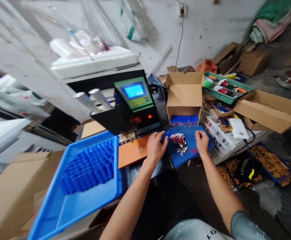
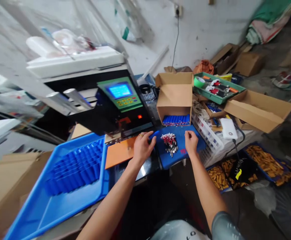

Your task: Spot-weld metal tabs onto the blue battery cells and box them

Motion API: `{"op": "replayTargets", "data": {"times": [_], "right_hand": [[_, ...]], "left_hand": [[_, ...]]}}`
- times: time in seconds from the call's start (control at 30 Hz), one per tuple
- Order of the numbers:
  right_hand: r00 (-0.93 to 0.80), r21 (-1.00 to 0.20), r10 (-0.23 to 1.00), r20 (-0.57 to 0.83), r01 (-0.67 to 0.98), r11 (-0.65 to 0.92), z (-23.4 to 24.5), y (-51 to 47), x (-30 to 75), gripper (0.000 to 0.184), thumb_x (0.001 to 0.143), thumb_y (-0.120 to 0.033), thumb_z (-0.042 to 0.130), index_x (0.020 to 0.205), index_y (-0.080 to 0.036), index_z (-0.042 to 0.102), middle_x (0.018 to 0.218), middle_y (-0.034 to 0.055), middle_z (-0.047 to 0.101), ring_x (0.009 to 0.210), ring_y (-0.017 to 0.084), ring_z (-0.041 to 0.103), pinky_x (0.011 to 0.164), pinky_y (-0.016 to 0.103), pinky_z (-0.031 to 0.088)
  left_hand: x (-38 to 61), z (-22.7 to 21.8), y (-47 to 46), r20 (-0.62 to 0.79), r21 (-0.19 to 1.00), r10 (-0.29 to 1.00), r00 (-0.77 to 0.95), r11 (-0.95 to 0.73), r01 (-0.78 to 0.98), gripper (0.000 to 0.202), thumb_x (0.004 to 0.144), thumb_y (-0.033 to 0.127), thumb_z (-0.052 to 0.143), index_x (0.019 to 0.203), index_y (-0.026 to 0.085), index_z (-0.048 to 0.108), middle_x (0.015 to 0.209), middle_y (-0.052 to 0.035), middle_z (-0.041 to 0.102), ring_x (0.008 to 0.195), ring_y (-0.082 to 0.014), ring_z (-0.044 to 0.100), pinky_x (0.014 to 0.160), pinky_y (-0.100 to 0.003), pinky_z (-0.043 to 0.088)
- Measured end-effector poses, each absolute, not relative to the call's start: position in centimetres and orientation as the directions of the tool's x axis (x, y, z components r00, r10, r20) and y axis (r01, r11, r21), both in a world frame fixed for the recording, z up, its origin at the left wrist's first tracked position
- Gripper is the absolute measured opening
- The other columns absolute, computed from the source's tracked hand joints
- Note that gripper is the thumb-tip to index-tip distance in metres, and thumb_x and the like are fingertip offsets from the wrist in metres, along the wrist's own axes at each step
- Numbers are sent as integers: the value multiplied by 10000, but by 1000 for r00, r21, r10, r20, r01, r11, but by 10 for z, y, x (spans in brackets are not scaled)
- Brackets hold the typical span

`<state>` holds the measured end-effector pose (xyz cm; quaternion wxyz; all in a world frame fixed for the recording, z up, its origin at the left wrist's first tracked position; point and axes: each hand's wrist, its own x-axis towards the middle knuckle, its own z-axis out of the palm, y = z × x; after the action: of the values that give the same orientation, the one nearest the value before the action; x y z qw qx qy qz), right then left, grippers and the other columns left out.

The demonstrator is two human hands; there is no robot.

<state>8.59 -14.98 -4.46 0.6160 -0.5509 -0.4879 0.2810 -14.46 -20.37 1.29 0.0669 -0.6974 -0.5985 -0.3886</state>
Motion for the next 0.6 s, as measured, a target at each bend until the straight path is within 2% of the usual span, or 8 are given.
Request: {"op": "replayTargets", "data": {"times": [0.13,0.27,0.5,0.6], "right_hand": [[380,-945,873,307,228,233,-61,-149,98,333,860,-484,540,808,-166,624,707,39,639,644,177,572,664,296,466],[341,-937,884,321,252,243,-64,-152,97,304,883,-454,537,807,-173,625,693,31,635,626,172,569,653,291,460],[334,-936,884,328,243,256,-66,-151,99,276,904,-423,527,812,-180,620,712,39,647,641,173,586,666,294,472],[326,-941,892,314,233,246,-64,-151,99,280,905,-429,523,805,-185,618,705,40,645,639,177,589,668,297,479]], "left_hand": [[-97,21,-141,578,233,796,179,-371,899,280,912,349,570,1096,168,677,935,-105,668,880,-234,610,817,-358,465],[-51,17,-85,525,142,798,295,-424,895,331,945,367,525,1177,172,659,1022,-128,668,950,-250,601,847,-371,442],[-16,4,-42,316,42,859,403,-437,898,408,929,319,520,1305,171,581,1147,-148,622,1079,-295,541,904,-414,413],[-20,1,-41,261,61,867,424,-454,889,455,926,306,502,1362,179,531,1217,-153,591,1136,-307,504,929,-439,404]]}}
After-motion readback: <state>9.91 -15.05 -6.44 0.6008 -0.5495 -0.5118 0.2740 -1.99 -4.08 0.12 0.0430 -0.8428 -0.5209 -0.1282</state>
